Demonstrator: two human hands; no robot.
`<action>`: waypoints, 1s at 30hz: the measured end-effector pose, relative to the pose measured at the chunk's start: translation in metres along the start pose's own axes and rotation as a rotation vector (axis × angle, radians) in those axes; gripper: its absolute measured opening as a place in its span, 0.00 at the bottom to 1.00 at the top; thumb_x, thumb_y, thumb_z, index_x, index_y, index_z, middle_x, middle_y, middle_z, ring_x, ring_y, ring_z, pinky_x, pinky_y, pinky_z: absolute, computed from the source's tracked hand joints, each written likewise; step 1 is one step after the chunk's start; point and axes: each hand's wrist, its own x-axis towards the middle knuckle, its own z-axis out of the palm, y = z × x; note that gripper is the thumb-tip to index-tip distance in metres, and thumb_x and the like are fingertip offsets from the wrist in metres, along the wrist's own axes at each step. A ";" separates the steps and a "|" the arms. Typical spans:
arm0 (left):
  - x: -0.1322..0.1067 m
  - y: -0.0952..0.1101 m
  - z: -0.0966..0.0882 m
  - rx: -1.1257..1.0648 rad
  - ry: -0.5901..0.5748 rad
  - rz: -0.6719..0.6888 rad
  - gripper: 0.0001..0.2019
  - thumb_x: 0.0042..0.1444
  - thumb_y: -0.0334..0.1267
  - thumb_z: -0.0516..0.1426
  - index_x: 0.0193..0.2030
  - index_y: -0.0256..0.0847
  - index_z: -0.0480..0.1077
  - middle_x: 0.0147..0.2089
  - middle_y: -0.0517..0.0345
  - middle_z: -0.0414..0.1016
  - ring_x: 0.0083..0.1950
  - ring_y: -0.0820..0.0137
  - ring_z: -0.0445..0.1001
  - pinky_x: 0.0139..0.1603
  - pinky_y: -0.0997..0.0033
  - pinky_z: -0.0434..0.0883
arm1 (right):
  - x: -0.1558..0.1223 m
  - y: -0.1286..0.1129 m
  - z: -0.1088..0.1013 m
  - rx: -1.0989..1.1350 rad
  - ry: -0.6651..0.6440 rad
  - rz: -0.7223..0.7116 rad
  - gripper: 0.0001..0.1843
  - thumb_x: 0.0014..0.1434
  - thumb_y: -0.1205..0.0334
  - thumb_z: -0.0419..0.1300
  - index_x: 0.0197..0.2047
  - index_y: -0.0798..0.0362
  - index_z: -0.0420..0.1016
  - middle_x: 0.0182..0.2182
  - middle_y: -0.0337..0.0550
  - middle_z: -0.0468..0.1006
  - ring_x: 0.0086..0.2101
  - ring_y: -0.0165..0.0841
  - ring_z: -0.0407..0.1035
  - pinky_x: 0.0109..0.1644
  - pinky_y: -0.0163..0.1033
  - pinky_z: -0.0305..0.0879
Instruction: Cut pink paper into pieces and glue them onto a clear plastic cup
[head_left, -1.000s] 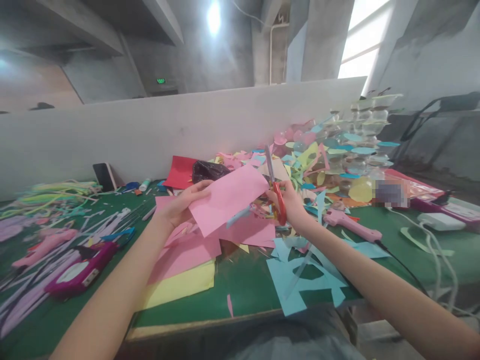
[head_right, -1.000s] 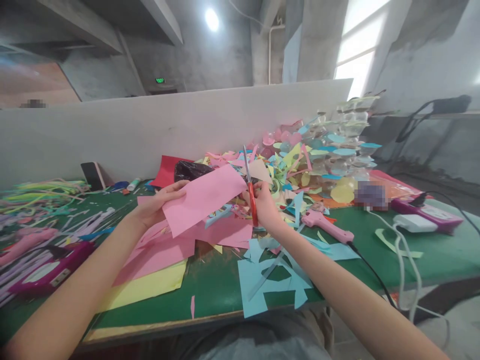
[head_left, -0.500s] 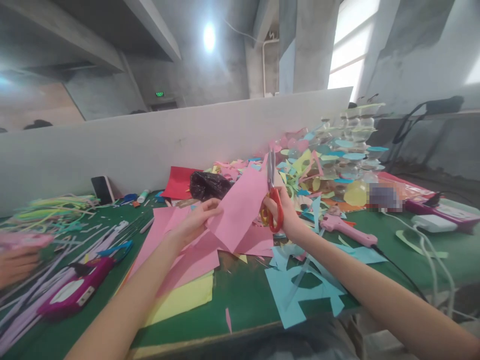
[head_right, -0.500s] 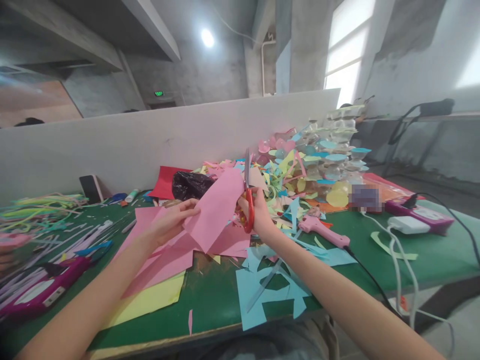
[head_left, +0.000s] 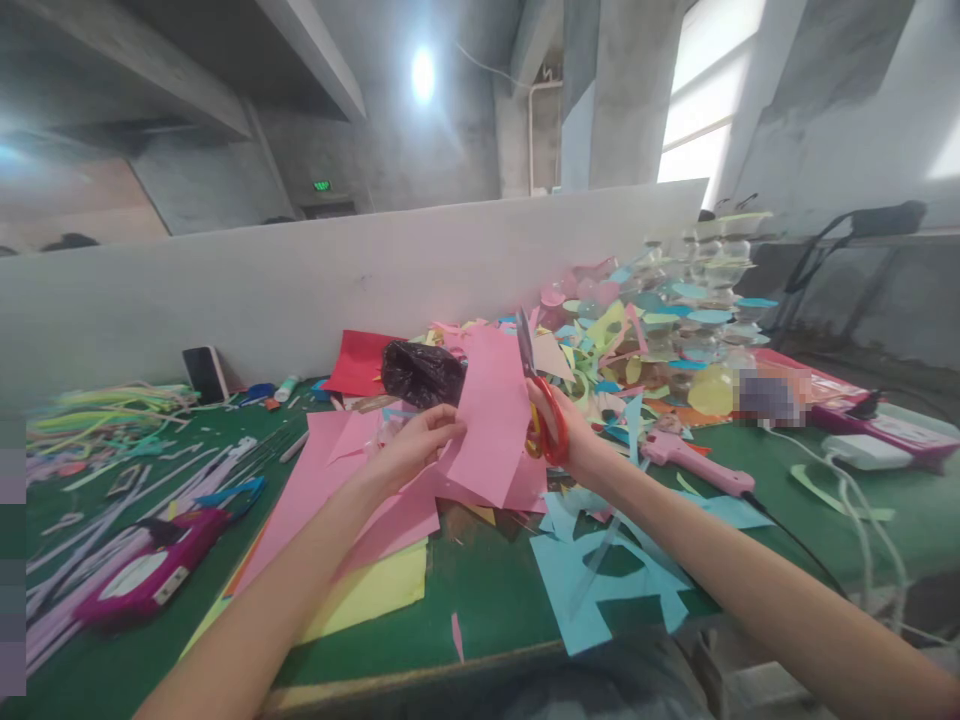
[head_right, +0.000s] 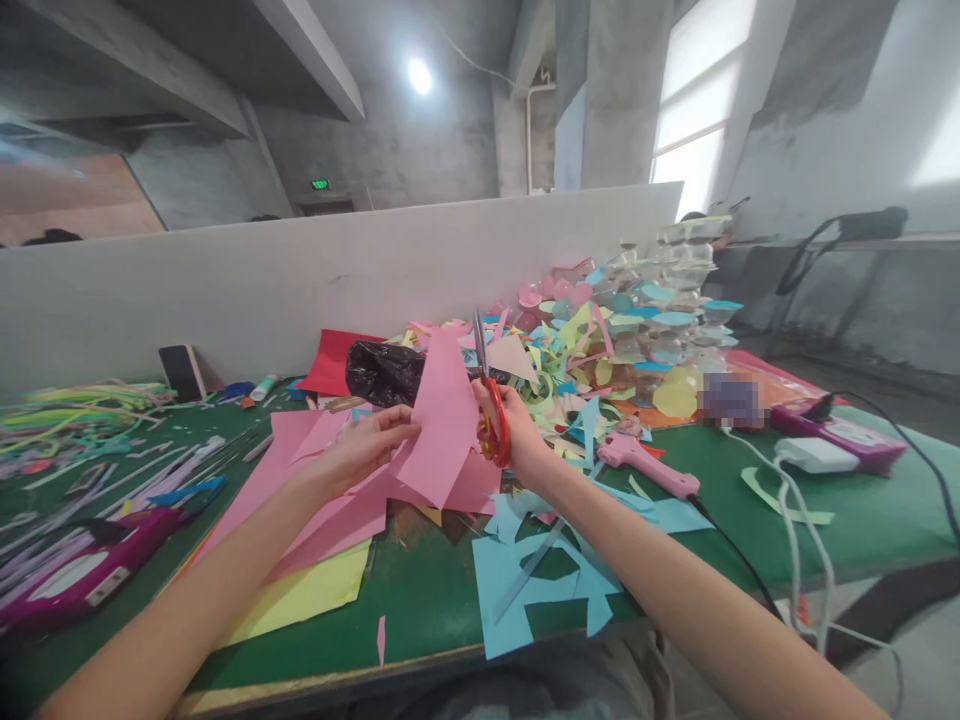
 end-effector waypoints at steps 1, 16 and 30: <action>0.001 -0.002 0.000 0.030 0.000 -0.004 0.14 0.48 0.45 0.63 0.37 0.41 0.68 0.32 0.64 0.66 0.30 0.76 0.64 0.28 0.77 0.57 | 0.000 0.000 0.000 0.028 -0.029 0.024 0.24 0.51 0.37 0.59 0.35 0.49 0.60 0.17 0.28 0.63 0.13 0.24 0.58 0.15 0.30 0.54; 0.004 -0.006 0.004 0.184 0.008 0.157 0.16 0.52 0.51 0.59 0.38 0.40 0.69 0.38 0.58 0.71 0.40 0.69 0.69 0.36 0.74 0.64 | -0.008 -0.004 0.003 -0.032 -0.011 0.111 0.28 0.40 0.48 0.70 0.38 0.48 0.60 0.19 0.25 0.63 0.13 0.20 0.53 0.13 0.28 0.49; -0.004 0.018 -0.004 1.065 0.354 1.034 0.16 0.63 0.43 0.51 0.55 0.41 0.64 0.55 0.47 0.70 0.62 0.60 0.63 0.64 0.52 0.59 | -0.016 -0.011 0.006 -0.195 -0.209 0.141 0.24 0.41 0.60 0.68 0.36 0.49 0.58 0.20 0.24 0.65 0.14 0.19 0.55 0.16 0.26 0.52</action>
